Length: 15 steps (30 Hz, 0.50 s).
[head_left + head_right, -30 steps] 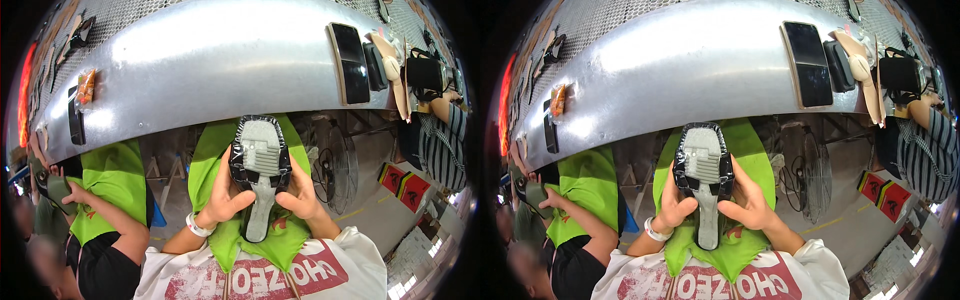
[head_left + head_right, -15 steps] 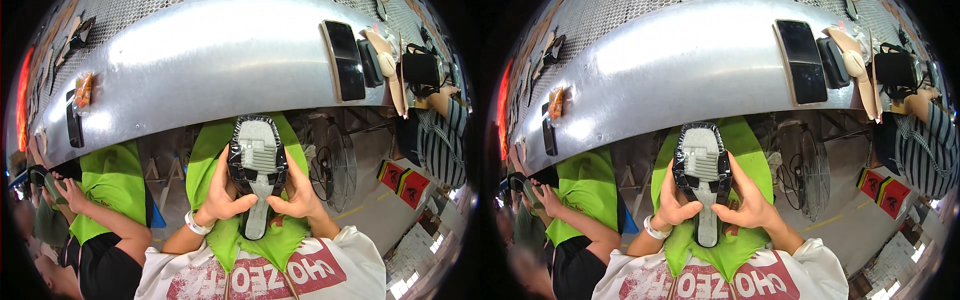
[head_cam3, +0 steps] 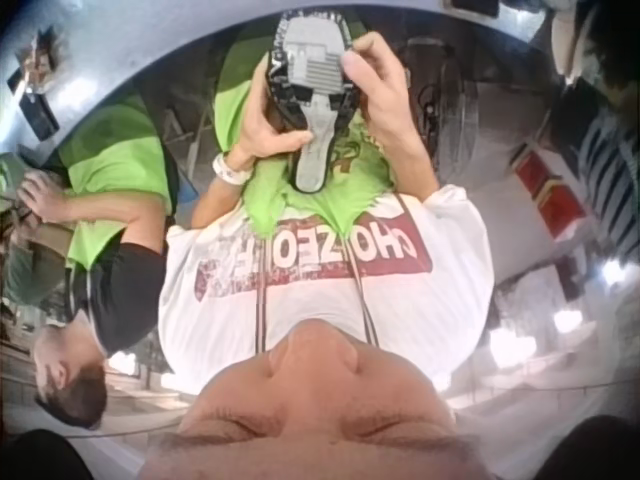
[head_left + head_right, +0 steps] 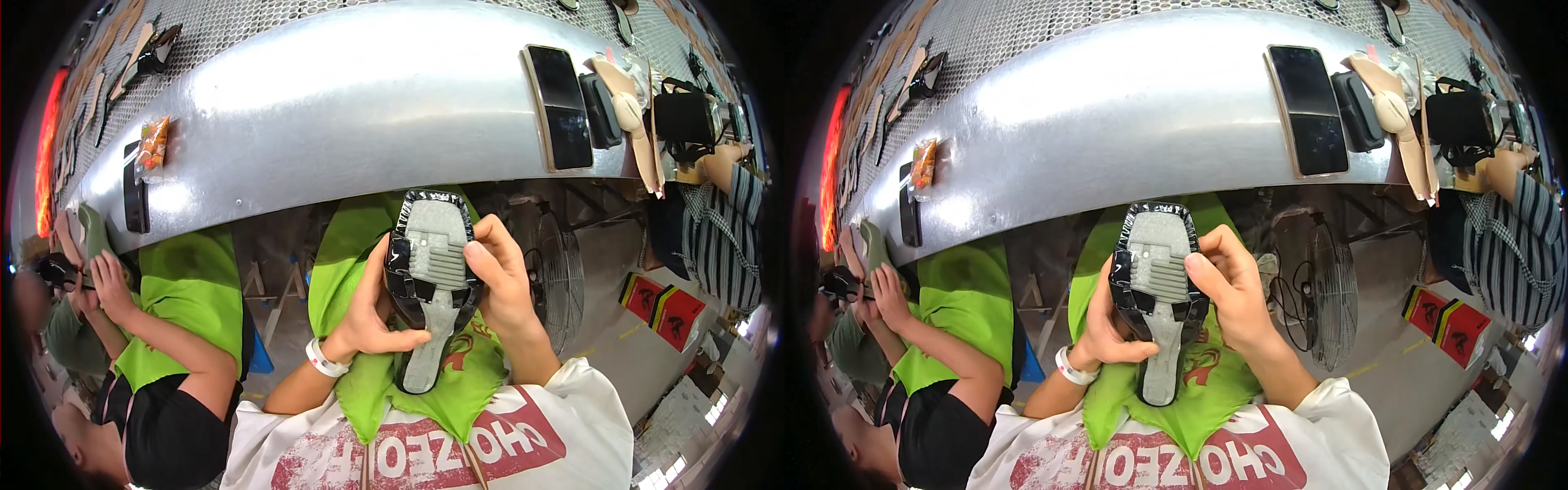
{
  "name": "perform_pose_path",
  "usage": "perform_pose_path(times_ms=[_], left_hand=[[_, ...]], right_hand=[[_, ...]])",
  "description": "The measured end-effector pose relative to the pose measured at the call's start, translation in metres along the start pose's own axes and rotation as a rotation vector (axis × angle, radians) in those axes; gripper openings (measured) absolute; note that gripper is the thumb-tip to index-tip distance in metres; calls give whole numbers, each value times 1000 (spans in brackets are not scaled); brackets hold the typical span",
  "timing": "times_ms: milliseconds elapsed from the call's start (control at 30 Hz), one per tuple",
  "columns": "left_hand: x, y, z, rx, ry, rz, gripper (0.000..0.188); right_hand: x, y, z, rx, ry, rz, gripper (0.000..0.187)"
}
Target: The person assembles black slipper sandals by hand on a green shoe last. They repeatedly pick up a sole and a strap, fit the strap onto the sole, and place the finished slipper on a perforated metal table. The process is repeated multiple times throughout the clip.
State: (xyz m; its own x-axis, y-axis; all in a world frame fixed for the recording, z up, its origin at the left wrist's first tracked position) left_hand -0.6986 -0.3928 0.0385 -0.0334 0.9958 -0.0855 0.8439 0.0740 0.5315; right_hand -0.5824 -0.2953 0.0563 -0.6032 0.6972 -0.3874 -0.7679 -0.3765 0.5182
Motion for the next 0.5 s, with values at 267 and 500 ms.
perform_pose_path(times_ms=[267, 500], left_hand=[[7, -2, 23, -135, -382, 366, 82], [53, 6, -76, 870, -152, 33, 70]], right_hand=[[2, 12, 12, -107, -31, 31, 41], [18, 27, 31, -355, -241, -140, 112]])
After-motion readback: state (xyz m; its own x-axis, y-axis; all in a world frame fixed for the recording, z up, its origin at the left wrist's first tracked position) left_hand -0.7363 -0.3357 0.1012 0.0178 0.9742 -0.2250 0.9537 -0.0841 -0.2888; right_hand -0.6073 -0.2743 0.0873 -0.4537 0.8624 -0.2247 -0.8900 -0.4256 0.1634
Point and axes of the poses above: each hand's wrist, its own x-axis towards the middle knuckle, its own y-axis out of the palm, z = x × y, the point moved 8 cm from there along x, towards the middle knuckle, and after that the axes turned 1 degree about -y, right-handed, at the moved point
